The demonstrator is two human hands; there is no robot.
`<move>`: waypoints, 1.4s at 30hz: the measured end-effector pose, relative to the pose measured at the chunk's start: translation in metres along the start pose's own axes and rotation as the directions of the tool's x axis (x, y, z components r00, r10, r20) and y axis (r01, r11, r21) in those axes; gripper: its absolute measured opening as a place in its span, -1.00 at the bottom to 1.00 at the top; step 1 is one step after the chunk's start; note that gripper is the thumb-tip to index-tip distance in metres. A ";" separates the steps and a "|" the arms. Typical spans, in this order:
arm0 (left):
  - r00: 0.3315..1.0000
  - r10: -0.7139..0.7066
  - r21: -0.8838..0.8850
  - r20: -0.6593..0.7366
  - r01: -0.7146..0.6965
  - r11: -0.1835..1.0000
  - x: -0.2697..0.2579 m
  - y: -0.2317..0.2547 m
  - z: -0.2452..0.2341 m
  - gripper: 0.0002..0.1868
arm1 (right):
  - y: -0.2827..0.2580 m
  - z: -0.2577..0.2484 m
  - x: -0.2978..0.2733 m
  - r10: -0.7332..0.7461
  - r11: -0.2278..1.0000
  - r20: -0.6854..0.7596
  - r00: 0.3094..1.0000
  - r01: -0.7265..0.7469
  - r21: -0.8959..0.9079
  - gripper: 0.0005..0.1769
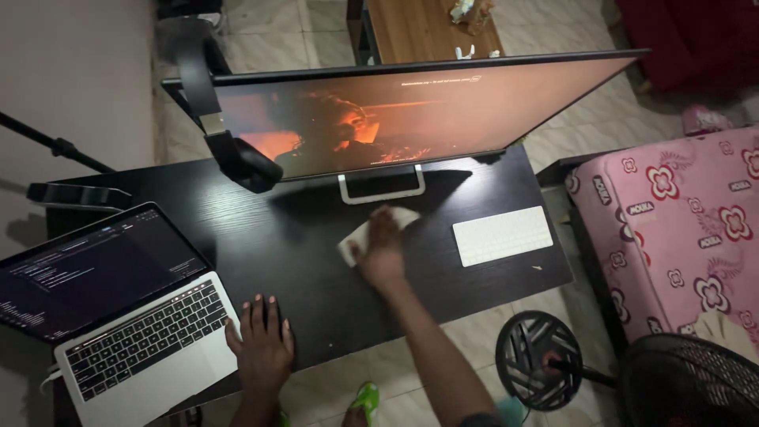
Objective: Cleaning a desk surface and laptop using a cloth.
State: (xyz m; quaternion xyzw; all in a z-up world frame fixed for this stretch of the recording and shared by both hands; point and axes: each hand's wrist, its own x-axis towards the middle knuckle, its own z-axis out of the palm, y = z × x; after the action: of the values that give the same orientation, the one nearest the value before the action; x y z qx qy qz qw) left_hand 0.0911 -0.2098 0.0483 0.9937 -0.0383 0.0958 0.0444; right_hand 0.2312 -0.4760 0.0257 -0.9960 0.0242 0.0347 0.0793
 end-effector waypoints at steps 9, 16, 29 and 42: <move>1.000 -0.007 -0.033 0.007 0.008 0.999 0.001 -0.002 -0.001 -0.43 | -0.024 -0.047 -0.117 -0.271 0.954 0.224 0.936 0.230 0.193 -0.01; 1.000 -0.008 -0.084 -0.018 0.007 0.996 0.004 -0.006 -0.002 -0.44 | 0.120 0.018 -0.106 -0.033 0.999 -0.058 0.998 0.035 0.033 -0.17; 1.000 0.014 -0.097 0.022 -0.012 0.995 -0.002 -0.013 0.008 -0.41 | -0.075 0.021 0.004 -0.046 0.979 -0.173 0.984 0.009 -0.204 -0.02; 1.000 0.023 -0.198 -0.001 -0.023 0.980 0.000 -0.018 0.006 -0.39 | -0.060 -0.032 -0.089 -0.550 0.832 0.174 0.817 0.516 0.205 -0.09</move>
State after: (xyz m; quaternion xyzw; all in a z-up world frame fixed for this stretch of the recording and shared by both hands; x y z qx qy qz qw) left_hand 0.0936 -0.1925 0.0411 0.9839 -0.0592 0.0913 0.1417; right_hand 0.1474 -0.4181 0.0729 -0.9433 -0.2628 0.1219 0.1621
